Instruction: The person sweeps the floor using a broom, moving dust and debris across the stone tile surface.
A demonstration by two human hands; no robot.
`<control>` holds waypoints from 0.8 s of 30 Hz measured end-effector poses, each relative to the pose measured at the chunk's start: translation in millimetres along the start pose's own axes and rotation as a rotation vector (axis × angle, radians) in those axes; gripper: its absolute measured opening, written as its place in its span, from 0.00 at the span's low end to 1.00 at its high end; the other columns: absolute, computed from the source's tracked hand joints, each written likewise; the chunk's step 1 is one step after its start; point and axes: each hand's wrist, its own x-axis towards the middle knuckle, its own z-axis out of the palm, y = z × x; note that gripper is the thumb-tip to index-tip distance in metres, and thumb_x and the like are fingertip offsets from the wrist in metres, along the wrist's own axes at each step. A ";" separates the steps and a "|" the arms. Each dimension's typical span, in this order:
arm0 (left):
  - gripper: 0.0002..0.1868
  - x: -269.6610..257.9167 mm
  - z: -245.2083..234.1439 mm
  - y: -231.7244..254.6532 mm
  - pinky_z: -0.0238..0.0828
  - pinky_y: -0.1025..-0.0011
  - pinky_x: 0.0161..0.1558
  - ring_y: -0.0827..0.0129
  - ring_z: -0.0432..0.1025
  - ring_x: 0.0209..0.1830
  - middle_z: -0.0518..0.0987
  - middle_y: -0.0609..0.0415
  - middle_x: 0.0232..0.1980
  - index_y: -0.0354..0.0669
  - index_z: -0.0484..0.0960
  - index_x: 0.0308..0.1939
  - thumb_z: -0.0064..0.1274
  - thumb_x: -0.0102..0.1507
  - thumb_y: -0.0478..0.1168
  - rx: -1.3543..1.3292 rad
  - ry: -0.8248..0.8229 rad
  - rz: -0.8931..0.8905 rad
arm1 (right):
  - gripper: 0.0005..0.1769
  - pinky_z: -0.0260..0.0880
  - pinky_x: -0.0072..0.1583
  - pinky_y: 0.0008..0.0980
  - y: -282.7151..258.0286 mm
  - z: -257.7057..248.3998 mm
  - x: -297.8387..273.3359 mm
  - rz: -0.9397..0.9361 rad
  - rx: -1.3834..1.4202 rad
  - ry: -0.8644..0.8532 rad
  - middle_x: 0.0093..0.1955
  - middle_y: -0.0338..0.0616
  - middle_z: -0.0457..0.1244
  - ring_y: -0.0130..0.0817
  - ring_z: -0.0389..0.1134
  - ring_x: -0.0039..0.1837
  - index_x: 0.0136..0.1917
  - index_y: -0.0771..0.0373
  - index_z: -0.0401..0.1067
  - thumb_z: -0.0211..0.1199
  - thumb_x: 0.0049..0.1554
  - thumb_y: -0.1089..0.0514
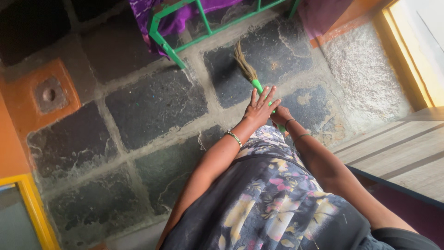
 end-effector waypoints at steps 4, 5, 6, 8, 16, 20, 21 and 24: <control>0.41 -5.8 2.5 -3.2 0.24 0.35 0.76 0.50 0.31 0.85 0.32 0.47 0.85 0.66 0.55 0.80 0.48 0.64 0.35 0.101 -0.035 -0.022 | 0.12 0.73 0.43 0.38 -0.6 -9.2 -24.0 -0.057 -0.023 -0.052 0.31 0.47 0.70 0.37 0.74 0.35 0.53 0.56 0.80 0.67 0.54 0.60; 0.40 -6.3 5.0 -3.1 0.24 0.35 0.76 0.49 0.30 0.85 0.32 0.46 0.85 0.66 0.55 0.80 0.48 0.65 0.34 0.104 -0.035 -0.018 | 0.15 0.74 0.42 0.38 0.5 -11.4 -28.2 0.007 0.049 -0.040 0.33 0.46 0.70 0.36 0.73 0.35 0.55 0.55 0.80 0.67 0.54 0.61; 0.40 -5.1 7.6 -1.9 0.24 0.34 0.75 0.49 0.30 0.85 0.31 0.46 0.85 0.66 0.55 0.80 0.47 0.65 0.34 0.106 -0.035 -0.009 | 0.18 0.75 0.41 0.38 2.8 -14.9 -31.5 0.074 0.121 -0.026 0.35 0.45 0.70 0.35 0.73 0.35 0.58 0.53 0.80 0.67 0.53 0.63; 0.40 -1.0 12.3 0.6 0.23 0.34 0.75 0.49 0.29 0.85 0.31 0.47 0.85 0.66 0.55 0.80 0.47 0.65 0.34 0.093 -0.047 -0.001 | 0.19 0.75 0.41 0.38 8.8 -23.3 -35.1 0.091 0.112 -0.015 0.36 0.46 0.70 0.34 0.73 0.36 0.59 0.53 0.79 0.66 0.54 0.62; 0.39 31.6 24.9 27.6 0.20 0.31 0.75 0.47 0.27 0.85 0.29 0.45 0.85 0.66 0.54 0.81 0.45 0.66 0.36 0.029 -0.089 0.029 | 0.25 0.77 0.41 0.39 31.3 -38.0 -13.8 0.030 -0.015 -0.117 0.38 0.51 0.72 0.37 0.75 0.37 0.63 0.62 0.74 0.72 0.52 0.58; 0.37 36.6 23.1 37.9 0.20 0.32 0.74 0.49 0.28 0.85 0.31 0.47 0.85 0.67 0.53 0.80 0.44 0.67 0.39 0.024 -0.062 0.024 | 0.28 0.75 0.52 0.43 31.5 -27.7 -7.7 -0.366 -0.414 -0.144 0.47 0.54 0.72 0.46 0.75 0.49 0.58 0.67 0.75 0.74 0.45 0.54; 0.39 35.3 20.7 38.6 0.20 0.32 0.74 0.50 0.29 0.85 0.31 0.47 0.85 0.68 0.53 0.80 0.45 0.66 0.39 0.046 -0.085 0.014 | 0.30 0.71 0.56 0.47 31.2 -24.5 -9.2 -0.649 -0.514 -0.080 0.51 0.55 0.71 0.53 0.72 0.54 0.57 0.64 0.77 0.76 0.40 0.54; 0.37 27.7 10.0 34.0 0.20 0.32 0.75 0.50 0.30 0.85 0.33 0.48 0.85 0.67 0.54 0.80 0.46 0.66 0.42 -0.005 -0.057 -0.025 | 0.19 0.69 0.65 0.46 24.7 -9.5 -14.7 -0.267 -0.809 -0.167 0.57 0.55 0.70 0.49 0.71 0.62 0.57 0.60 0.79 0.67 0.54 0.52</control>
